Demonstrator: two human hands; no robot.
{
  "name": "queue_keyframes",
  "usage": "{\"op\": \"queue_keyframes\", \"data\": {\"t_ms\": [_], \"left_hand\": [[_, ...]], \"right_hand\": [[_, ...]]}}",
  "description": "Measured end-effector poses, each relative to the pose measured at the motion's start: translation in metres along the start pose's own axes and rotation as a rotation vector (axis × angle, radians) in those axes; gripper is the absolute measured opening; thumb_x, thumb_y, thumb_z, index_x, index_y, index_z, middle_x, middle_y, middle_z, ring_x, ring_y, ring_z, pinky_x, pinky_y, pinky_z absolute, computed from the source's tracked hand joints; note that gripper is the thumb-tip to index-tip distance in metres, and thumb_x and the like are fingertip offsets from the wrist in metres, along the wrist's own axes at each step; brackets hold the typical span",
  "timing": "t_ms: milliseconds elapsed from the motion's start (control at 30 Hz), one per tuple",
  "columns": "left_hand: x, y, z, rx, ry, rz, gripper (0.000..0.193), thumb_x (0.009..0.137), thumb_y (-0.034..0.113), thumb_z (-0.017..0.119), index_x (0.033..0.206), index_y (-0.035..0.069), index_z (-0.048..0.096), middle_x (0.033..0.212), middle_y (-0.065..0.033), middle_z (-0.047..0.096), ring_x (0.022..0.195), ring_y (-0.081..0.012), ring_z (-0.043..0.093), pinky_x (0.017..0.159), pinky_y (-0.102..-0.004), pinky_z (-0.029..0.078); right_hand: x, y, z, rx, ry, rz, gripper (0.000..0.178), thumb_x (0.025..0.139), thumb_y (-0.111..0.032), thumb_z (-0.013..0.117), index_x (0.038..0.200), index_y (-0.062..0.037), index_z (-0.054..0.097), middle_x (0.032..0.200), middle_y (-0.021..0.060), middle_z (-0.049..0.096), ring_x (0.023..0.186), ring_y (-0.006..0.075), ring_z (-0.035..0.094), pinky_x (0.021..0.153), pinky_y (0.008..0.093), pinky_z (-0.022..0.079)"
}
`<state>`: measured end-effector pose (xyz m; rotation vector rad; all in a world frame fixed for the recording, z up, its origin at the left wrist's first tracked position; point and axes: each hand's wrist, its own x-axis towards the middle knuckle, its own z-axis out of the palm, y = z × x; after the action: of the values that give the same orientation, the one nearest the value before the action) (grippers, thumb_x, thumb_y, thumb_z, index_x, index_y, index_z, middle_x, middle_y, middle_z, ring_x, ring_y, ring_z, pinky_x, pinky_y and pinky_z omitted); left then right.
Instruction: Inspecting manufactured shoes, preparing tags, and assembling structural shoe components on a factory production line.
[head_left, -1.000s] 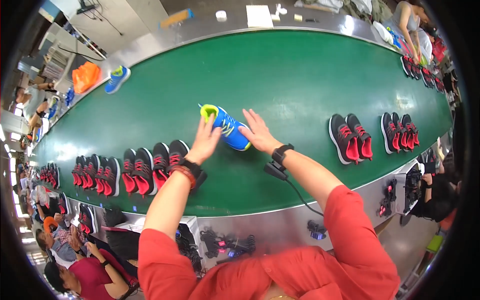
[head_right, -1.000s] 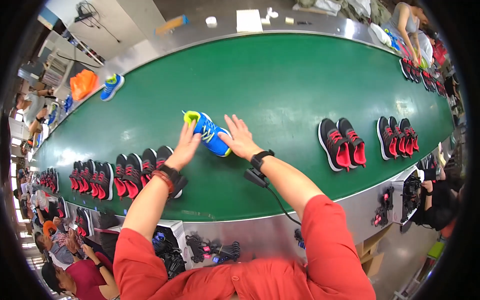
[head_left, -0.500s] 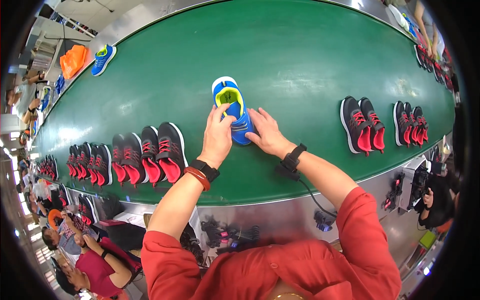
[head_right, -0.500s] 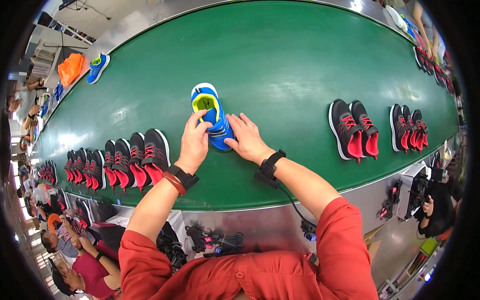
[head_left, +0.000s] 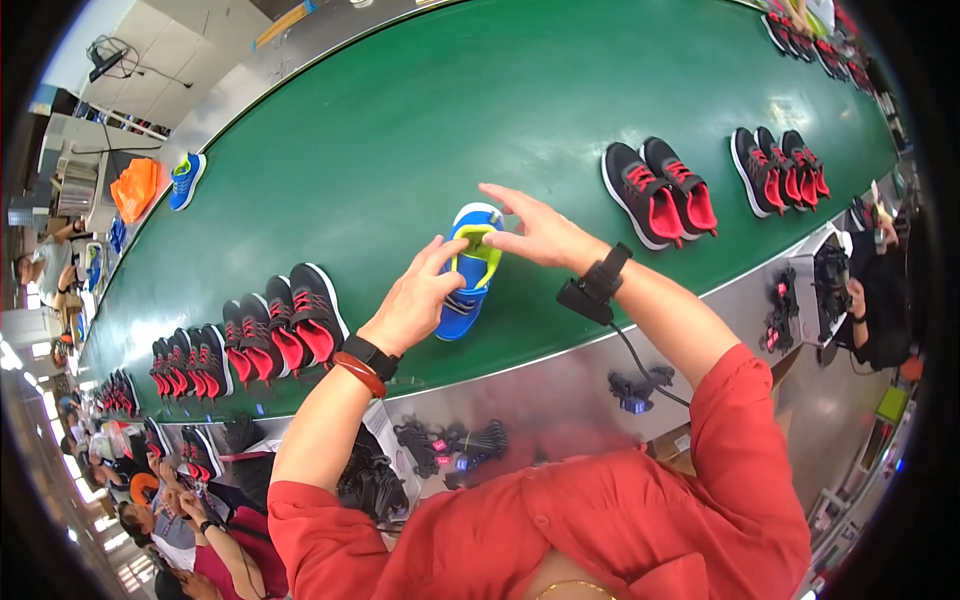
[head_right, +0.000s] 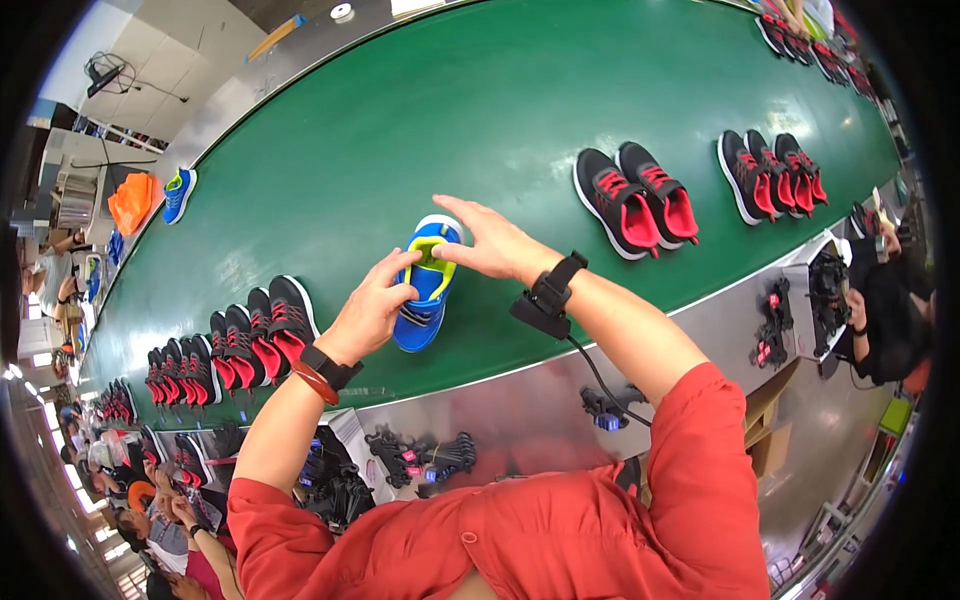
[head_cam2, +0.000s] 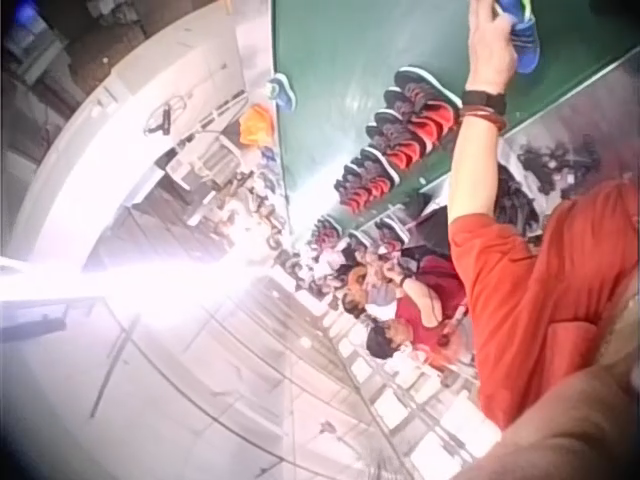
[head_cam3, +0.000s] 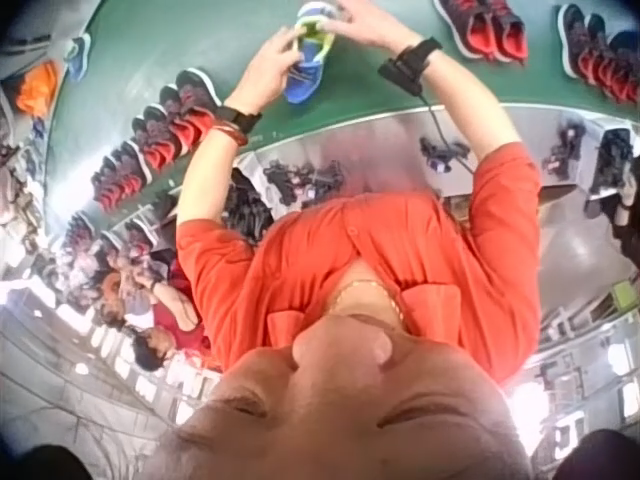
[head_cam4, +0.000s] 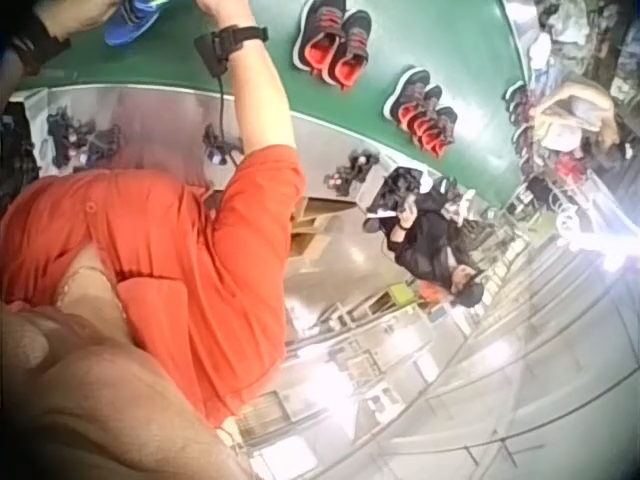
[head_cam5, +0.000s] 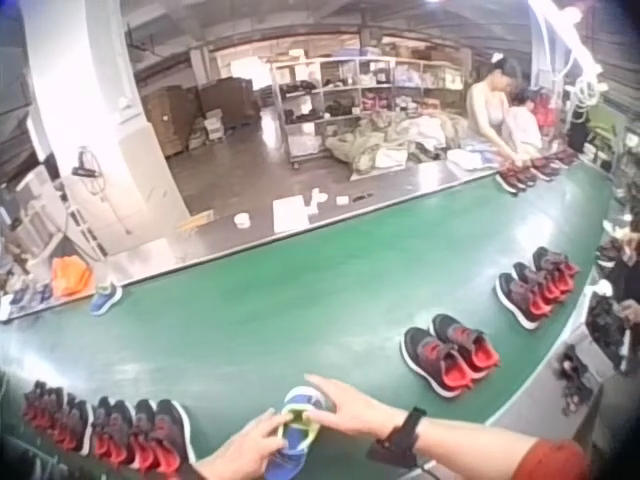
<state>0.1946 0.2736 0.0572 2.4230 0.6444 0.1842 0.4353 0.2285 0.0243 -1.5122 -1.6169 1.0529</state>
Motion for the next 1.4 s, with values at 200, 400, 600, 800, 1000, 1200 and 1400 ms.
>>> {"op": "queue_keyframes", "data": {"t_ms": [200,400,600,800,1000,1200,1400], "left_hand": [[0.007,0.042,0.01,0.039,0.126,0.046,0.034,0.079,-0.007,0.057,0.108,0.009,0.06,0.142,-0.0188,0.038,0.128,-0.0416,0.042,0.104,-0.0455,0.041],[-0.012,0.067,0.048,-0.099,0.272,-0.313,0.042,0.087,0.005,0.058,0.127,0.007,0.05,0.139,-0.022,0.038,0.128,-0.0387,0.04,0.106,-0.0424,0.036],[-0.005,0.087,0.092,-0.929,0.356,-0.777,0.048,0.097,0.017,0.05,0.141,0.008,0.031,0.132,-0.0179,0.045,0.116,-0.0306,0.053,0.094,-0.0428,0.047],[0.026,0.113,0.108,-1.198,0.33,-0.717,0.054,0.098,0.018,0.05,0.144,0.015,0.023,0.119,-0.0112,0.052,0.094,-0.022,0.061,0.077,-0.0368,0.057],[0.039,0.109,0.12,-1.074,0.358,-0.68,0.054,0.099,0.024,0.047,0.147,0.017,0.023,0.122,-0.0064,0.053,0.091,-0.0179,0.059,0.076,-0.0378,0.052],[0.054,0.126,0.149,-1.241,0.384,-0.534,0.068,0.097,0.025,0.05,0.152,0.014,0.01,0.143,-0.0119,0.036,0.121,-0.0243,0.046,0.095,-0.0445,0.045],[0.024,0.156,0.187,-0.467,0.264,-0.473,0.098,0.074,0.013,0.074,0.151,0.011,0.014,0.151,-0.0135,0.019,0.139,-0.0289,0.024,0.114,-0.0402,0.022]], "right_hand": [[-0.04,-0.01,-0.033,-0.026,-0.203,0.257,0.063,0.078,-0.033,0.067,0.133,-0.0077,0.05,0.127,0.0199,0.054,0.115,0.0314,0.055,0.097,0.0379,0.045],[-0.11,0.006,-0.05,-0.041,0.074,0.458,0.065,0.077,-0.03,0.069,0.132,-0.004,0.047,0.116,0.0177,0.06,0.106,0.0276,0.061,0.089,0.0358,0.049],[-0.165,0.019,-0.071,0.471,0.112,0.665,0.06,0.082,-0.024,0.068,0.133,-0.0042,0.045,0.111,0.0113,0.06,0.092,0.0175,0.063,0.073,0.0316,0.055],[-0.201,0.021,-0.069,0.679,0.153,0.728,0.068,0.085,-0.029,0.068,0.139,-0.0039,0.034,0.111,0.0133,0.059,0.093,0.0187,0.062,0.075,0.0327,0.055],[-0.226,0.026,-0.053,0.548,0.118,0.678,0.079,0.083,-0.045,0.068,0.138,0.0008,0.035,0.115,0.017,0.059,0.094,0.0204,0.062,0.076,0.0324,0.052],[-0.249,0.009,-0.051,0.464,0.155,0.75,0.079,0.081,-0.048,0.067,0.131,0.0053,0.037,0.109,0.0221,0.062,0.1,0.0288,0.063,0.083,0.0358,0.049],[-0.263,0.02,0.002,0.558,0.237,0.699,0.078,0.079,-0.044,0.07,0.123,0.0103,0.037,0.114,0.0282,0.057,0.106,0.0333,0.059,0.089,0.0382,0.048]]}}
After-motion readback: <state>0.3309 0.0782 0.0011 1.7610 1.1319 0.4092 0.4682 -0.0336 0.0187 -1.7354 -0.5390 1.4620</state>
